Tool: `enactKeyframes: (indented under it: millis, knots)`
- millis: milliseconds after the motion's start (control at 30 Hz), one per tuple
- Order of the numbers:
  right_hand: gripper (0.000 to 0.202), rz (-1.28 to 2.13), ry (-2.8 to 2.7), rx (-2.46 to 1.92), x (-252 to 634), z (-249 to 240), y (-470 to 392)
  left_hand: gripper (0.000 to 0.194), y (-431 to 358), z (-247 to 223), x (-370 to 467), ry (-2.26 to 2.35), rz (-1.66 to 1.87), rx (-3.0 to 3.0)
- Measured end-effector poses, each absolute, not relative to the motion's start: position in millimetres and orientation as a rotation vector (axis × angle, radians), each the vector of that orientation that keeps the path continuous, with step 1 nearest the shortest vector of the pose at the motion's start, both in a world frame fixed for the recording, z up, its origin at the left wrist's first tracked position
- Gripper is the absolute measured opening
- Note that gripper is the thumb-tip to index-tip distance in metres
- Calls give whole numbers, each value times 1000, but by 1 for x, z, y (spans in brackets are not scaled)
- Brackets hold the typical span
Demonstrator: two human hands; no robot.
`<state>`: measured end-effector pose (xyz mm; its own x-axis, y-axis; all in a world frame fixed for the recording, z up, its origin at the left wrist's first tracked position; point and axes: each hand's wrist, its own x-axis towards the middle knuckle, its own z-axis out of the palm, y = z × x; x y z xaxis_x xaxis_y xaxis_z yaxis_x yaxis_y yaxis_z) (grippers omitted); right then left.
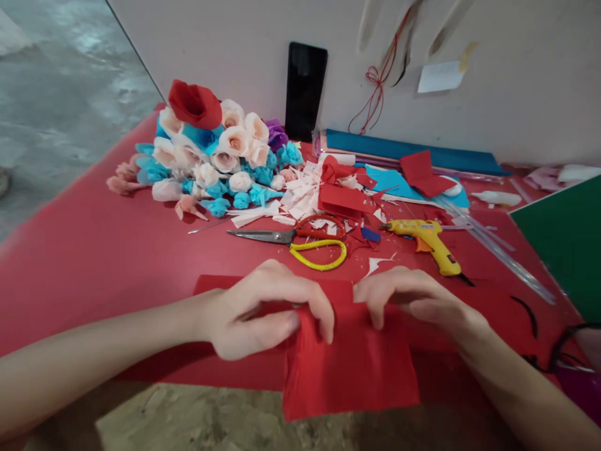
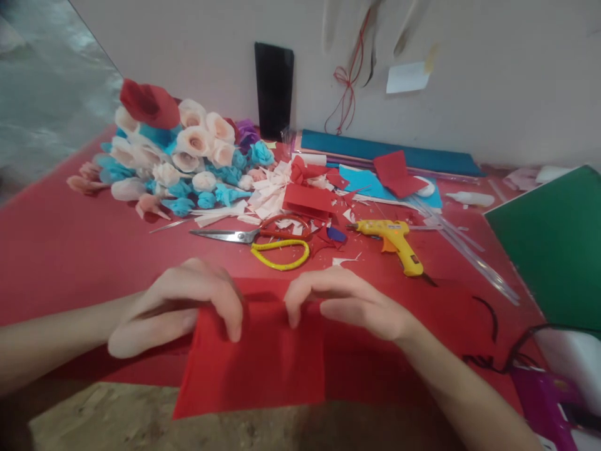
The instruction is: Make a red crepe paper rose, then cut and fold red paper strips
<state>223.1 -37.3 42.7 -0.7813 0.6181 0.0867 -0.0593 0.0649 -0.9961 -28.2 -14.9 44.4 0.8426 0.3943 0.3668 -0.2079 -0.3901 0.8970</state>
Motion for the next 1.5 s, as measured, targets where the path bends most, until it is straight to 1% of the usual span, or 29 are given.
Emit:
enactKeyframes:
  millis: [100, 167, 233, 333, 400, 467, 533, 600, 633, 667, 733, 800, 867, 933, 1033, 1167, 1233, 1333, 1367, 1500]
  knots:
    - [48, 1801, -1895, -530, 222, 44, -32, 40, -17, 40, -26, 178, 521, 1895]
    - [51, 1845, -1928, -448, 216, 44, -31, 47, -20, 39, -23, 178, 452, 1877]
    - [48, 1887, -1950, -397, 209, 44, -34, 46, -23, 40, -19, 158, 401, 1829]
    - [39, 1889, -1959, -404, 200, 46, -40, 35, -26, 43, -14, 107, 360, 1758]
    - [34, 1875, -1978, -452, 198, 49, -45, 31, -28, 45, -13, 88, 336, 1728]
    - [31, 1861, -2024, -506, 201, 54, -48, 35, -30, 47, -14, 111, 323, 1716]
    - [29, 1861, -2077, -558, 212, 62, -49, 45, -33, 50, -18, 142, 324, 1702]
    - [29, 1894, -2109, -606, 227, 70, -46, 52, -38, 54, -22, 208, 369, 1702]
    - [30, 1915, -2116, -618, 236, 74, -43, 53, -40, 55, -25, 256, 410, 1709]
    - [33, 1905, -2115, -637, 243, 78, -40, 52, -41, 57, -27, 312, 466, 1719]
    - [37, 1777, -2085, -674, 250, 84, -35, 48, -42, 58, -29, 349, 525, 1753]
    - [32, 1677, -2062, -697, 245, 86, -35, 45, -39, 56, -28, 261, 494, 1780]
    - [26, 1757, -2079, -645, 232, 84, -39, 43, -34, 54, -24, 176, 413, 1803]
    - [27, 1862, -2067, -572, 217, 80, -45, 39, -29, 51, -19, 151, 364, 1819]
    - [27, 1833, -2130, -629, 210, 77, -50, 33, -26, 51, -17, 135, 350, 1821]
    - [28, 1830, -2295, -661, 234, 85, -43, 32, -22, 59, -25, 150, 412, 1785]
    - [32, 1755, -2304, -716, 246, 90, -37, 34, -19, 60, -28, 163, 450, 1790]
    - [33, 1532, -2267, -841, 248, 91, -33, 37, -17, 57, -27, 177, 454, 1868]
    - [31, 1525, -2274, -844, 245, 90, -33, 38, -18, 55, -25, 176, 443, 1893]
    - [26, 1714, -2329, -731, 233, 85, -37, 37, -20, 48, -21, 153, 440, 1952]
